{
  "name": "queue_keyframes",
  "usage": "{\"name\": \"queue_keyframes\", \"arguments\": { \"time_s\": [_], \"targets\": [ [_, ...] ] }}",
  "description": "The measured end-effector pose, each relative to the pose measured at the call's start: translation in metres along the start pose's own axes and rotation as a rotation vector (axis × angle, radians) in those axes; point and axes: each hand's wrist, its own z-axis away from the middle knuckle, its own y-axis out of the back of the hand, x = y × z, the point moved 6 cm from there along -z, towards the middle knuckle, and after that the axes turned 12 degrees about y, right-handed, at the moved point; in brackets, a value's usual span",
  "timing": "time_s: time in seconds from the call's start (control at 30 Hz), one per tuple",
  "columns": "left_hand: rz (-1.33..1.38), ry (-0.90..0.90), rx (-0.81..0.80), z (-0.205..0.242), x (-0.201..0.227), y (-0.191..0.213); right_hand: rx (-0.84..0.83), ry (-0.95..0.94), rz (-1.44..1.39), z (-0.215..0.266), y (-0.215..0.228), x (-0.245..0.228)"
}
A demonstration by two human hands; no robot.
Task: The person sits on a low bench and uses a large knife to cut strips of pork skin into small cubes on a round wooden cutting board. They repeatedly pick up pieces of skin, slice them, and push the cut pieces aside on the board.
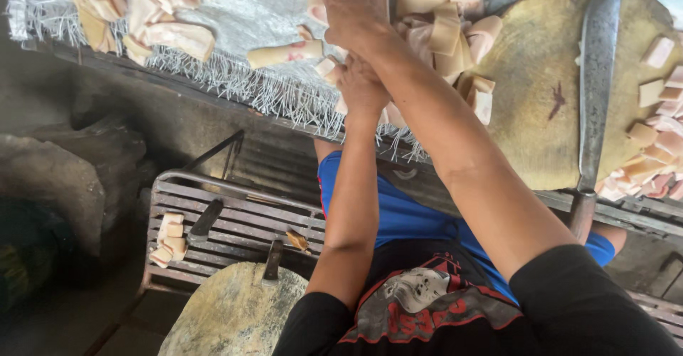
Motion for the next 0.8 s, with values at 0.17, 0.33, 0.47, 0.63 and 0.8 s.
{"name": "queue_keyframes", "arguments": {
  "time_s": [0.17, 0.33, 0.47, 0.63, 0.8],
  "targets": [
    [0.372, 0.05, -0.153, 0.002, 0.015, 0.016, 0.036, -0.067, -0.198, 0.017, 0.005, 0.019],
    [0.672, -0.002, -0.277, 0.017, 0.075, 0.056, 0.4, -0.208, -0.452, 0.115, 0.053, 0.065],
    [0.759, -0.266, -0.422, 0.051, 0.141, 0.056, 0.752, -0.343, -0.975, 0.23, 0.093, 0.098],
    [0.609, -0.378, -0.487, 0.068, 0.163, 0.01, 0.485, -0.077, -1.581, 0.276, 0.092, 0.112],
    [0.31, -0.436, -0.126, 0.075, 0.15, 0.021, 0.437, -0.297, -0.405, 0.346, 0.108, 0.117]
  ]
}}
